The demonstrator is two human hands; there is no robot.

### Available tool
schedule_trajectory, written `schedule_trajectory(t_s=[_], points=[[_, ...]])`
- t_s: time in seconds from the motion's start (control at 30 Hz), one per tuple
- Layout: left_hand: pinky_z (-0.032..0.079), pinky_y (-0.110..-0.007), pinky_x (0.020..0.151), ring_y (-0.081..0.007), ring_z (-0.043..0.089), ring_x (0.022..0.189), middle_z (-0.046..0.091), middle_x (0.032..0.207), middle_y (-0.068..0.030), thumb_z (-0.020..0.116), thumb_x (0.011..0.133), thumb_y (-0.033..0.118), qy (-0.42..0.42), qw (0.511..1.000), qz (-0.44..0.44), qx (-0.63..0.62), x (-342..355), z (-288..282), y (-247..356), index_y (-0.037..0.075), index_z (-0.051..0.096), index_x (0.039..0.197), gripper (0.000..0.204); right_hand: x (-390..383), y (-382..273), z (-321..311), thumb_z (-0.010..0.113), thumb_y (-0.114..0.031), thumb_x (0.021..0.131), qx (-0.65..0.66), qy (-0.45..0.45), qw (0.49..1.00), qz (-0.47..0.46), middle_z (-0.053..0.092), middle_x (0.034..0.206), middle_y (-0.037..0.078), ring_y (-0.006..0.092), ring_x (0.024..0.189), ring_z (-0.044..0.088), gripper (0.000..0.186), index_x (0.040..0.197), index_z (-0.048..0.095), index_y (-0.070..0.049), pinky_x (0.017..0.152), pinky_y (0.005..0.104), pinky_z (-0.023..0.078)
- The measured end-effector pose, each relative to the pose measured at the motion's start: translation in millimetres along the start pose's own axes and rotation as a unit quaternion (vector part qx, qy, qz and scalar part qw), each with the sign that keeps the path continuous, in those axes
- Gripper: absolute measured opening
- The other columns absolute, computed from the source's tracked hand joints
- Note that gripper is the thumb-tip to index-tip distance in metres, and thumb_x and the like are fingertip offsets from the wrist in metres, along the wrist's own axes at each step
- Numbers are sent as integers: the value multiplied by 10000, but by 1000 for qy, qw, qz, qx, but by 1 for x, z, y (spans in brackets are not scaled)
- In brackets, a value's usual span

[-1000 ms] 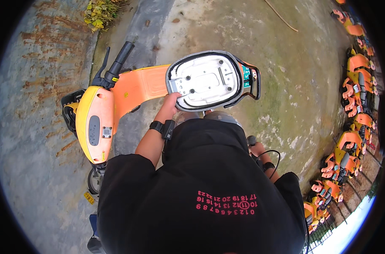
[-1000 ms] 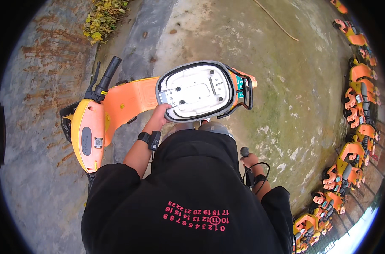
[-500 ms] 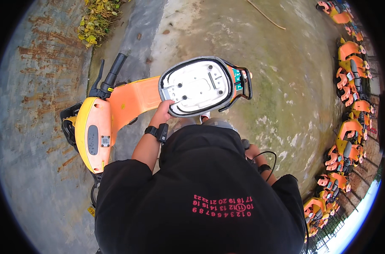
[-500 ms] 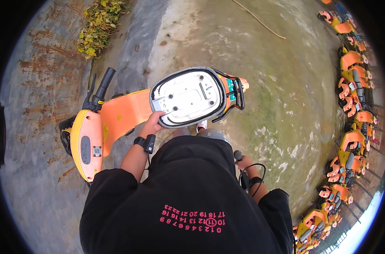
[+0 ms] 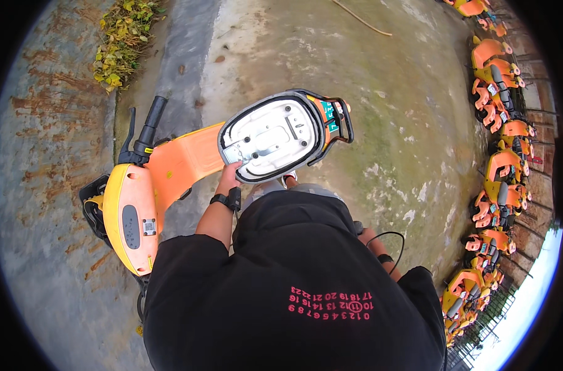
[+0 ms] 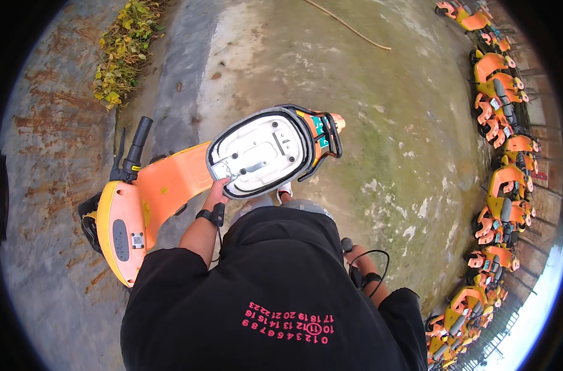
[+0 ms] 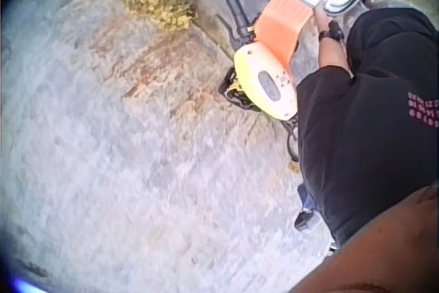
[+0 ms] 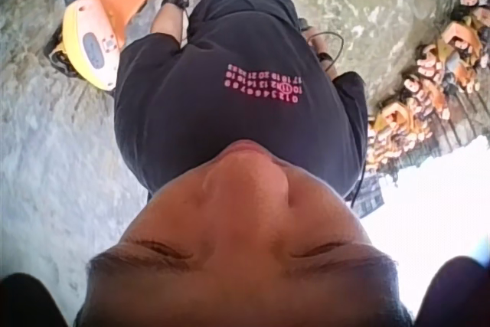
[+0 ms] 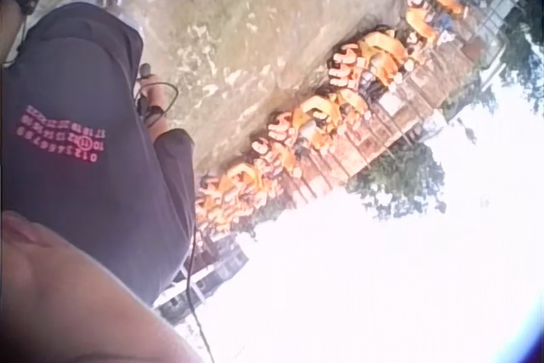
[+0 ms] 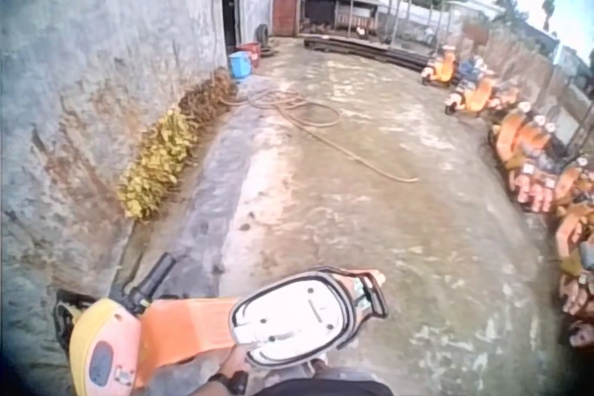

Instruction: Dismantling parts of a scooter seat using an electric drill.

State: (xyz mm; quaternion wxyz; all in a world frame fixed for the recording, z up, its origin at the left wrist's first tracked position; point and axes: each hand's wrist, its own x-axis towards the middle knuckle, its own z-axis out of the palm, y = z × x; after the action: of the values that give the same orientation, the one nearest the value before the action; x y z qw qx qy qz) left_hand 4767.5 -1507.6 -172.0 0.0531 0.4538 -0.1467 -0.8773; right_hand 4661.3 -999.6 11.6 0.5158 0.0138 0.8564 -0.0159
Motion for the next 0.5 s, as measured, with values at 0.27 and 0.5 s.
schedule_trajectory(t_s=[0.27,0.5], points=[[531,-481,922,-323,599,1129,561,1268,-171,567,866,-10,20,997,45,68,-19,14,-9,34,397,1366,529,47,58,60,618,-392,762,-63,42,994,-84,650,939,316,450,974,629,481,885,685,68,830,470,504],[489,-415,977,-273,579,1154,551,1285,-135,570,863,-46,39,975,204,74,-29,5,-38,39,404,1354,526,42,59,63,612,-245,775,-118,75,988,-70,668,900,299,432,922,654,330,876,688,60,800,450,519]])
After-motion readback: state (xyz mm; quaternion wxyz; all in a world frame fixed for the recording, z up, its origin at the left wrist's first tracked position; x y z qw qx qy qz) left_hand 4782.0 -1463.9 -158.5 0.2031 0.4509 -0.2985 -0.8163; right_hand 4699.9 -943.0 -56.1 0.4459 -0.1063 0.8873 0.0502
